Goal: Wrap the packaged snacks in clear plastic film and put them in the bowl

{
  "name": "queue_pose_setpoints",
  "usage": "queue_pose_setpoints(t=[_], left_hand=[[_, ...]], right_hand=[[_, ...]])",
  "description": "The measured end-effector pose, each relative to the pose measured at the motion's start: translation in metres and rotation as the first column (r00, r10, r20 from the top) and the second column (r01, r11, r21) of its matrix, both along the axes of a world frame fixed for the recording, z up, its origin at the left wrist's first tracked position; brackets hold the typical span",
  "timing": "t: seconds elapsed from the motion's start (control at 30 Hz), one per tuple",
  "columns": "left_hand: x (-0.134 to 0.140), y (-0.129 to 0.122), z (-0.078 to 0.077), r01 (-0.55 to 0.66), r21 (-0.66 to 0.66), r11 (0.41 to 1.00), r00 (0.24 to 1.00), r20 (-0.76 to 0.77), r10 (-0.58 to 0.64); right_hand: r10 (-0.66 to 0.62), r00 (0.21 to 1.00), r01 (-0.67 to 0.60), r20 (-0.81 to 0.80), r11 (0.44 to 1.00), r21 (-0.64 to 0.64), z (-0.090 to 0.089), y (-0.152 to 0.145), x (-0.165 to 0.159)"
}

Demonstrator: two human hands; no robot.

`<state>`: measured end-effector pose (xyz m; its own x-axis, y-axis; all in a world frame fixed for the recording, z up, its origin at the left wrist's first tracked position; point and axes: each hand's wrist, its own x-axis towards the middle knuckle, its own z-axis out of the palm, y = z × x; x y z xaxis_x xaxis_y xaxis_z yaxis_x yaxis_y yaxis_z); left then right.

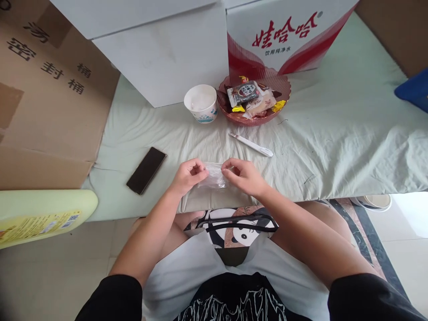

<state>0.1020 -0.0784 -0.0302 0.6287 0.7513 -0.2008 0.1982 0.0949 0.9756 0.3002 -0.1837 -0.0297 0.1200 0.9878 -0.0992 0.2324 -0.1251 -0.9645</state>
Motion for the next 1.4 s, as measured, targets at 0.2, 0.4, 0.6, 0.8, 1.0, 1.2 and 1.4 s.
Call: queue_pose_setpoints(t=[0.2,0.4,0.6,0.8,1.0,1.2,1.4], left_hand=[[0.01,0.006,-0.01,-0.193,-0.153,0.969,0.976,0.069,0.206],[0.012,0.011,-0.012,-0.278,-0.117,0.953,0.952,0.102,0.29],[0.022,0.004,0.0,-0.151,-0.433,0.889,0.959,0.153,0.238],[0.015,0.003,-0.007,-0.15,-0.258,0.954,0.977,0.109,0.183],[0.008,0.005,0.004,-0.12,-0.368,0.922,0.965,0.176,0.195],[0.004,0.013,0.008,-0.182,-0.213,0.96,0.955,0.197,0.224],[0.014,0.071,0.039,-0.423,0.571,0.703,0.858,0.004,0.513]], right_hand=[[-0.144,0.987,0.144,0.072,0.99,0.006,-0.003,0.016,-0.007],[-0.102,0.994,0.102,-0.051,0.995,0.005,-0.001,0.03,-0.013],[-0.125,0.947,0.104,-0.295,0.991,-0.087,-0.004,0.029,-0.02],[-0.012,0.979,-0.002,-0.205,0.998,-0.067,0.0,0.028,-0.008],[0.074,0.889,-0.104,-0.453,0.994,-0.042,-0.002,0.036,-0.011],[-0.072,0.857,0.055,-0.511,0.997,-0.048,0.0,0.04,-0.008],[-0.227,0.903,0.226,-0.366,0.973,-0.045,0.001,0.046,0.005]])
